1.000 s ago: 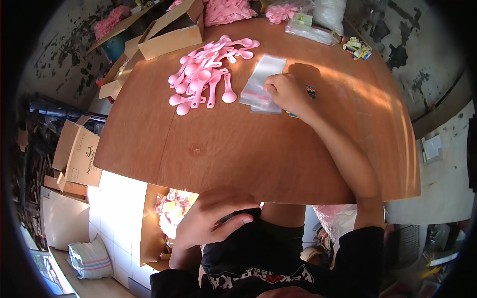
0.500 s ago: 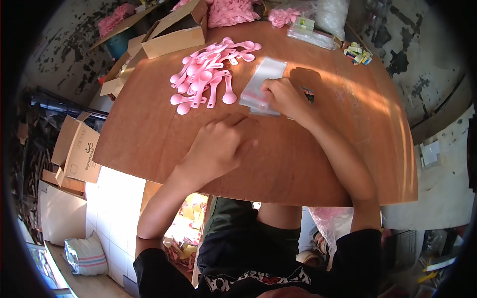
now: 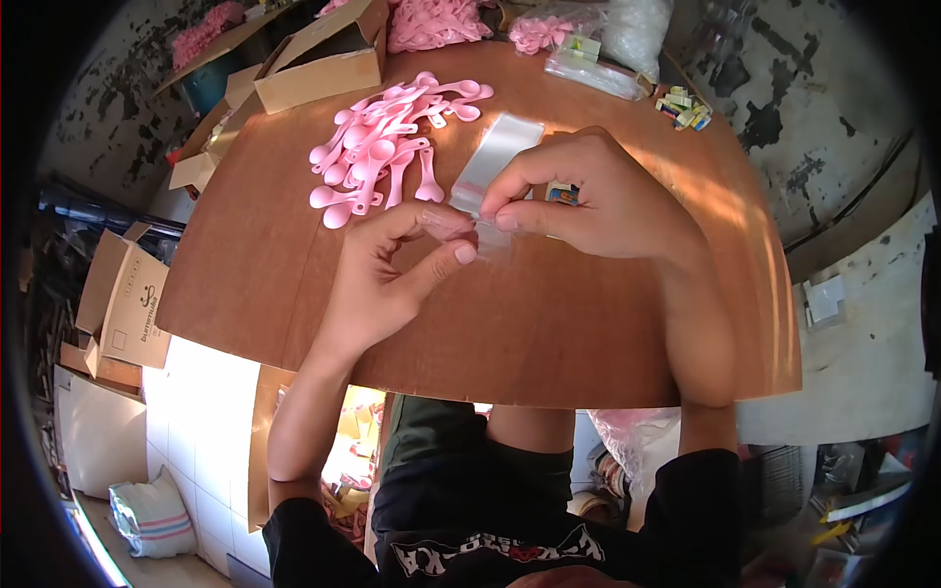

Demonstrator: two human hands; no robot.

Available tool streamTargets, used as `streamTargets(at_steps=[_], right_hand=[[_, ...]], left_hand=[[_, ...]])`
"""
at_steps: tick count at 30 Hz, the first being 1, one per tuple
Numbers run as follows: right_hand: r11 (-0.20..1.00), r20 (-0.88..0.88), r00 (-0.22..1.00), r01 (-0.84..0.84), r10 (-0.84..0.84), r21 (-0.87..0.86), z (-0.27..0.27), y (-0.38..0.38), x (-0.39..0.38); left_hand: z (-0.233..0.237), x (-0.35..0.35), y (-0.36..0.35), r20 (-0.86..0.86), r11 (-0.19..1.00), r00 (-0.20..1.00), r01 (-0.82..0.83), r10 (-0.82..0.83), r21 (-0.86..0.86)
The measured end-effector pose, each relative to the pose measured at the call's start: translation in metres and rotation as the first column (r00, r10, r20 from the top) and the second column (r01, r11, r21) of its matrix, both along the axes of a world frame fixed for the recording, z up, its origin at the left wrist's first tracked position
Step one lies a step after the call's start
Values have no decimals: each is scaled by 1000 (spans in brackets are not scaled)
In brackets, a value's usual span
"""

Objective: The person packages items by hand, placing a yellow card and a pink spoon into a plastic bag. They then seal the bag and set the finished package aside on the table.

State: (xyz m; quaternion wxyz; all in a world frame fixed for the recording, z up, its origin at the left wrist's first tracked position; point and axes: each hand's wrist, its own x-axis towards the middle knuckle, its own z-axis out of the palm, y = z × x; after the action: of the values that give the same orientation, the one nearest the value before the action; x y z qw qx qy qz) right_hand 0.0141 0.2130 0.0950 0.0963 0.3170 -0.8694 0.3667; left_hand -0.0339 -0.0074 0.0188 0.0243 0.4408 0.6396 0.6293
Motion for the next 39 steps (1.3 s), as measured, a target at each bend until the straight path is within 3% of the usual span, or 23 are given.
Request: streamTargets(at_steps=[1, 3, 5, 6, 8, 9, 11, 14, 17, 21, 24, 26, 27, 29, 30, 32, 34, 37, 39], right_hand=[[999, -23, 998, 50, -50, -12, 4, -2, 6], [995, -43, 995, 94, -95, -23, 3, 0, 13], [947, 30, 955, 289, -296, 142, -6, 9, 18], [949, 34, 957, 279, -287, 149, -15, 17, 19], [747, -247, 878, 479, -411, 460, -42, 37, 21], [745, -246, 880, 474, -406, 470, -57, 44, 23], [716, -319, 837, 546, -444, 436, -80, 55, 28], [729, -247, 815, 579, -523, 366, -85, 53, 29], [790, -217, 815, 576, -537, 210, -97, 58, 27], [816, -291, 817, 554, -497, 163, -104, 66, 28], [784, -246, 787, 606, -566, 132, -100, 64, 33], [611, -474, 605, 774, -639, 164, -80, 54, 41], [616, -477, 611, 769, -632, 169, -73, 50, 46], [683, -435, 560, 701, -705, -206, -60, 40, 53], [695, -441, 569, 690, -694, -202, -53, 35, 56], [767, -288, 741, 447, -606, -461, -40, 25, 59], [777, -243, 785, 419, -570, -470, -23, 6, 58], [812, -197, 849, 364, -491, -456, -13, -12, 47], [839, -195, 877, 323, -439, -437, -7, -13, 35]], left_hand=[[-2, 8, -3, 137, 998, 991, -6, -2, 58], [-5, 23, -6, 121, 994, 990, -80, 70, 77], [-8, 34, -10, 323, 986, 944, -114, 68, 124], [-11, 38, -10, 368, 978, 926, -146, 81, 152], [-15, 41, -8, 407, 961, 909, -190, 95, 200], [-18, 42, -7, 443, 945, 891, -223, 98, 239], [-26, 42, -5, 467, 933, 881, -231, 81, 275], [-38, 43, -1, 500, 909, 863, -264, 73, 323], [-46, 40, -2, 510, 901, 853, -304, 113, 309], [-47, 40, -4, 513, 904, 847, -321, 141, 281], [-47, 41, -1, 550, 913, 827, -307, 117, 268], [-48, 39, 2, 550, 917, 827, -302, 117, 260], [-48, 38, 2, 550, 921, 827, -299, 119, 250], [-40, 37, 2, 573, 926, 809, -308, 133, 220], [-36, 36, 2, 591, 935, 794, -304, 143, 182], [-32, 34, 1, 562, 941, 809, -304, 171, 151], [-27, 35, 1, 531, 950, 826, -291, 189, 114], [-18, 43, 1, 493, 948, 863, -239, 109, 209], [-13, 45, -3, 379, 964, 913, -223, 154, 145]])
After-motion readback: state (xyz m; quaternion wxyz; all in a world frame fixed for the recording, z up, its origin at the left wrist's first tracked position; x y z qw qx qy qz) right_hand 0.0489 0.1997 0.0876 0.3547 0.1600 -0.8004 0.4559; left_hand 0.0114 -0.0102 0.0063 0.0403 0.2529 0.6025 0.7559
